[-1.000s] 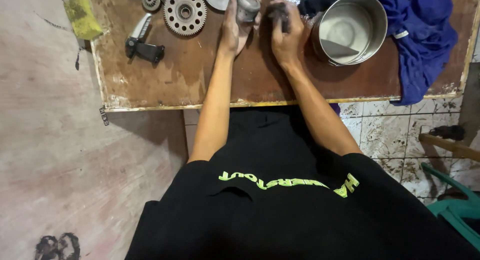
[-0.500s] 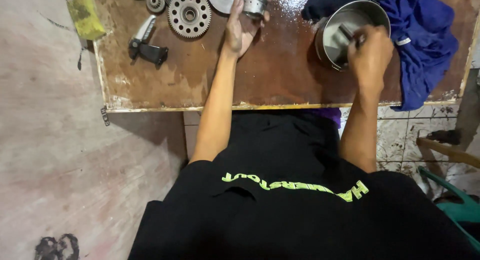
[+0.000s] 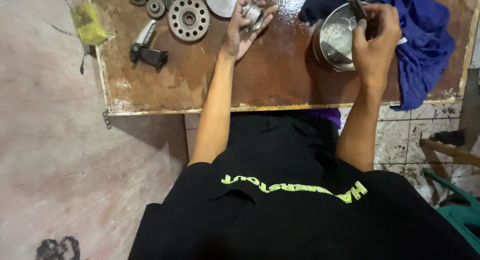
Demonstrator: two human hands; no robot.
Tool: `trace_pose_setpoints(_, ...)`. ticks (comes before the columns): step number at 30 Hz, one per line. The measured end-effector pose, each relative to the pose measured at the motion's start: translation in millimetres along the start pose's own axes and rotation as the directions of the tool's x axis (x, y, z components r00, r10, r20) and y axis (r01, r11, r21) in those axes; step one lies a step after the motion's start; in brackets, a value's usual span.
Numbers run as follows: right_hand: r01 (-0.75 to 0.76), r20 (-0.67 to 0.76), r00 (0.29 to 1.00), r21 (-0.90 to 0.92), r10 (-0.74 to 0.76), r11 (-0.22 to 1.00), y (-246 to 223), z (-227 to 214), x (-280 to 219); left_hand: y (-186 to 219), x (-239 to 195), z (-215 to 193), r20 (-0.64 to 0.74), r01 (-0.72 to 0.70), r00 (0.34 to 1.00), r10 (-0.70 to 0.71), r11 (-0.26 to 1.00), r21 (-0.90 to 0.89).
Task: Clean a motorcycle piston using sandpaper and a liquid cleaning solution.
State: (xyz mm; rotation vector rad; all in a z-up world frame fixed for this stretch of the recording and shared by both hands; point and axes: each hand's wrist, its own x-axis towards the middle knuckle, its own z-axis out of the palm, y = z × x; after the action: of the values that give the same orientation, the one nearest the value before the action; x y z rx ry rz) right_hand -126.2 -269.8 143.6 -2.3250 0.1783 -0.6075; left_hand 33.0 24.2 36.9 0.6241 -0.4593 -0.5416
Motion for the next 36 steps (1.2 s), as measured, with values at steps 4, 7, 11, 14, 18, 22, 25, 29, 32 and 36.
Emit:
trace_pose_setpoints(4,0.12,-0.075,0.992,0.256,-0.105,0.959,-26.2,16.0,-6.6,-4.5,-12.0,1.4,-0.08,0.043,0.996,-0.048,0.997,-0.064)
trace_pose_setpoints(7,0.123,-0.009,0.992,0.257,-0.125,0.958,-30.9,42.3,-0.5,-9.3,-3.2,-15.3,-0.104,0.074,0.992,-0.077,0.997,-0.032)
trace_pose_setpoints(11,-0.161,0.135,0.984,0.409,0.115,0.898,-53.6,69.8,-12.6,-10.0,-5.6,-9.6,-0.082,0.011,0.997,-0.012,1.0,-0.008)
trace_pose_setpoints(14,0.132,0.084,0.979,0.436,-0.186,0.89,-44.9,108.1,-15.9,-6.8,-5.4,-9.3,-0.055,0.006,0.998,-0.006,1.0,0.011)
trace_pose_setpoints(18,0.289,0.106,0.93,0.378,-0.351,0.88,-75.2,129.4,-0.4,-23.5,-4.2,-20.7,-0.184,0.087,0.979,-0.087,0.996,-0.005)
trace_pose_setpoints(22,0.205,0.21,0.93,0.385,-0.302,0.9,-76.4,147.8,5.8,-47.5,-6.1,-54.5,-0.399,0.051,0.916,-0.038,0.998,0.022)
trace_pose_setpoints(25,0.082,0.259,0.942,0.445,-0.216,0.892,-66.3,151.7,9.7,-52.7,-3.9,-58.6,-0.364,0.067,0.931,-0.021,0.991,0.115)
trace_pose_setpoints(29,0.226,0.109,0.938,0.526,-0.329,0.82,-32.0,160.4,20.2,-23.7,0.6,-7.3,-0.177,-0.011,0.98,0.088,0.918,0.396)
trace_pose_setpoints(32,-0.267,0.434,0.897,0.682,-0.083,0.68,-53.8,147.0,28.6,-37.1,-0.1,-20.2,-0.177,-0.061,0.972,0.155,0.894,0.445)
trace_pose_setpoints(36,-0.176,0.295,0.955,0.596,-0.01,0.783,-74.4,135.3,35.0,-26.3,-0.4,-10.1,-0.275,0.032,0.96,0.044,0.964,0.265)
